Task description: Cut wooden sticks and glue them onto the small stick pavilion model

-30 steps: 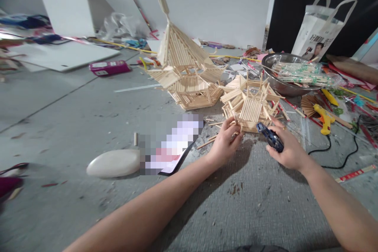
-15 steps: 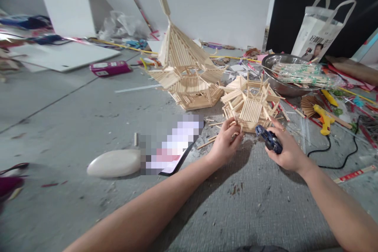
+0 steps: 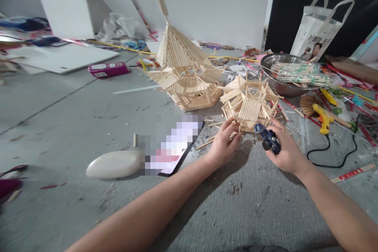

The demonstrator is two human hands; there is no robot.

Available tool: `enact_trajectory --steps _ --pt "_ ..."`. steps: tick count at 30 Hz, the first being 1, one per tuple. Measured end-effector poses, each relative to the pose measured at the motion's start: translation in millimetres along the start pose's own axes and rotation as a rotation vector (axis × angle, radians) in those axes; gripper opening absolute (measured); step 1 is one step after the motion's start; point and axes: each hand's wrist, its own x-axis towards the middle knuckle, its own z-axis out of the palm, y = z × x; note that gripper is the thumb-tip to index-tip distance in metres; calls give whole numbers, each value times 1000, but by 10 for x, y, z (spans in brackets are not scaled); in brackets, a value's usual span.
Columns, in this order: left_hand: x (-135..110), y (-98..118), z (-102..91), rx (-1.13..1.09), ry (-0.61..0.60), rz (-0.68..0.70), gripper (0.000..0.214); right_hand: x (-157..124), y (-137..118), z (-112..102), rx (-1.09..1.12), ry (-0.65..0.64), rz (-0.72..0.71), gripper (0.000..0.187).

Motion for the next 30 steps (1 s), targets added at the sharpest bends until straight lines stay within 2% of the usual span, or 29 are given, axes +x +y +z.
enact_trajectory --steps 4,10,14,17,20,23,26,30 --pt "16 -15 -2 -18 13 0 11 -17 33 37 -20 -57 -12 48" --pt "39 -27 -27 -25 5 -29 13 -5 14 45 -12 -88 -41 44" --pt "24 -7 -30 -53 16 -12 12 -13 13 65 -7 -74 -25 44" --pt "1 38 -27 -94 -5 15 10 -18 27 63 -11 1 -2 43" --pt "-29 103 -22 -149 -102 67 9 -15 63 32 -14 136 70 35" --pt "-58 175 -16 -217 -296 143 11 -9 123 -4 -3 239 190 31" --pt "-76 225 -9 -267 -443 174 12 -9 180 -18 29 269 293 37" --pt "-77 235 -9 -305 -506 194 11 -13 212 -12 31 281 314 39"
